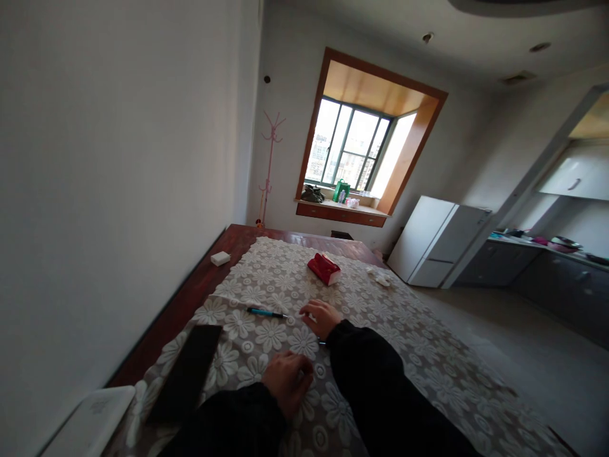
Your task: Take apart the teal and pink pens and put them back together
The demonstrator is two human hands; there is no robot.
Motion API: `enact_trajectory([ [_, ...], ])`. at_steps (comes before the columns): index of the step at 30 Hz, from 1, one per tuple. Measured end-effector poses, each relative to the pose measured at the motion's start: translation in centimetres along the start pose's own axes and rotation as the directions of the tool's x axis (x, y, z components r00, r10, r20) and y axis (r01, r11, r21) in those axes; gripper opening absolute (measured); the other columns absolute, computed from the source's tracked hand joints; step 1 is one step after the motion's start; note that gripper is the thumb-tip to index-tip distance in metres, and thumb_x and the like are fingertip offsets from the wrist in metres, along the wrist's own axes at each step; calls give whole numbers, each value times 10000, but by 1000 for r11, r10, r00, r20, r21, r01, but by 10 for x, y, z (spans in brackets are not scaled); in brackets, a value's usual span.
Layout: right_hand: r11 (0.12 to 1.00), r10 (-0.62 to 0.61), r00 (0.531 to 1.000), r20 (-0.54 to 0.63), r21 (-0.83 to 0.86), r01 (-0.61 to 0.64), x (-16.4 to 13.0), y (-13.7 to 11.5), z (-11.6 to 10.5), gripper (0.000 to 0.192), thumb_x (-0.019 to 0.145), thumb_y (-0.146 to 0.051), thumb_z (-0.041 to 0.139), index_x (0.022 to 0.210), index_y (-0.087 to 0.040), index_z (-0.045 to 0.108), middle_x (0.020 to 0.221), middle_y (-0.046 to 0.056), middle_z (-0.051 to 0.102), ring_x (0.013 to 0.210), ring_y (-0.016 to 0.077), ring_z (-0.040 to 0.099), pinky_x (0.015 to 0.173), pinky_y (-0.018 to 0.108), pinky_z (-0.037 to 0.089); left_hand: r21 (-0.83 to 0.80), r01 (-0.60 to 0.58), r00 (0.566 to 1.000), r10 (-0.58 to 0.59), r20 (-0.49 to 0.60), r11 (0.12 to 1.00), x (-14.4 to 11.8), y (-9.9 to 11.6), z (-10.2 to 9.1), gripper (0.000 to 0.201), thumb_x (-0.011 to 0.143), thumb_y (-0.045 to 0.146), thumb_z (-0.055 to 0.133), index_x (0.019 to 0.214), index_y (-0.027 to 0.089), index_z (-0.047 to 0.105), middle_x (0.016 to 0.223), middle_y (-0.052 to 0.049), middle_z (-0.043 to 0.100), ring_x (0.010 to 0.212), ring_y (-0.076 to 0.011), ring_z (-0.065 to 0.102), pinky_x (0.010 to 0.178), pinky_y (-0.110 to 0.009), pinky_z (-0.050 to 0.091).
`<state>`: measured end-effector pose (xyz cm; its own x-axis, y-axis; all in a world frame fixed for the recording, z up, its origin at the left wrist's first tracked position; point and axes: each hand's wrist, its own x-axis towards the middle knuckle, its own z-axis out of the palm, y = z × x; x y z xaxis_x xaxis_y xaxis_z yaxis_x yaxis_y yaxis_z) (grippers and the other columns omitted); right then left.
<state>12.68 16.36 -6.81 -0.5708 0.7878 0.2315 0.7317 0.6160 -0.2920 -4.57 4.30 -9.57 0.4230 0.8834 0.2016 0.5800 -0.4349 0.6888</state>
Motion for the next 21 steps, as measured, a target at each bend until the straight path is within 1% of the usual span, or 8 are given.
enact_trajectory([
  [3, 999, -22, 998, 56, 24, 21, 37, -37, 29, 248, 805, -257, 654, 1050, -233, 678, 1024, 54, 658, 1000, 236, 573, 903, 343, 423, -56, 40, 997, -44, -59, 998, 1, -3, 1, 137, 796, 200, 529, 870, 188, 644, 872, -50, 701, 877, -220, 634, 773, -309, 439],
  [4, 999, -17, 998, 61, 35, 15, 45, -43, 37, 262, 774, -249, 686, 1035, -225, 683, 1019, 59, 655, 995, 243, 573, 901, 352, 425, -84, 62, 995, -69, -77, 995, 1, -4, 2, 139, 794, 195, 520, 869, 180, 636, 850, -55, 694, 843, -216, 638, 738, -301, 441],
  [7, 995, 29, 999, 46, 92, -33, 59, -49, 47, 151, 720, -164, 705, 870, -186, 700, 893, 55, 652, 916, 238, 590, 865, 358, 436, -193, 112, 982, -138, -127, 975, 3, -6, 1, 141, 826, 212, 478, 866, 173, 608, 801, -54, 679, 759, -199, 637, 680, -289, 435],
  [10, 976, 101, 995, -5, 197, -98, 53, -48, 46, 80, 753, -139, 648, 820, -174, 672, 817, 33, 647, 796, 188, 594, 781, 317, 459, -363, 135, 952, -223, -212, 922, 6, -10, -1, 185, 881, 313, 454, 851, 180, 579, 797, -50, 668, 749, -190, 629, 688, -292, 447],
  [14, 897, 187, 981, -45, 416, -151, 14, -51, 39, 164, 903, -244, 485, 991, -162, 597, 803, 32, 649, 672, 137, 589, 606, 246, 471, -631, 139, 848, -420, -322, 763, 13, -19, -4, 327, 869, 498, 472, 916, 179, 528, 848, -64, 634, 766, -201, 623, 632, -294, 486],
  [16, 638, 208, 975, -84, 767, -70, -11, -56, 36, 219, 902, -362, 524, 983, -166, 578, 780, 31, 640, 641, 138, 582, 554, 240, 454, -691, 118, 838, -445, -317, 713, 14, -21, -5, 378, 839, 541, 517, 943, 177, 509, 903, -75, 626, 778, -202, 625, 607, -290, 496],
  [18, 443, 258, 957, -129, 897, 2, -33, -60, 35, 271, 866, -429, 593, 954, -172, 586, 771, 25, 627, 629, 131, 569, 540, 234, 441, -678, 94, 861, -401, -313, 730, 12, -19, -5, 378, 818, 517, 578, 971, 177, 511, 926, -72, 628, 804, -199, 630, 635, -289, 504],
  [21, 339, 316, 937, -150, 940, 36, -55, -62, 35, 296, 834, -449, 649, 922, -171, 601, 781, 26, 621, 618, 114, 546, 548, 230, 441, -590, 65, 911, -290, -295, 805, 7, -12, -5, 325, 807, 425, 637, 998, 182, 535, 902, -57, 642, 829, -196, 638, 678, -289, 505],
])
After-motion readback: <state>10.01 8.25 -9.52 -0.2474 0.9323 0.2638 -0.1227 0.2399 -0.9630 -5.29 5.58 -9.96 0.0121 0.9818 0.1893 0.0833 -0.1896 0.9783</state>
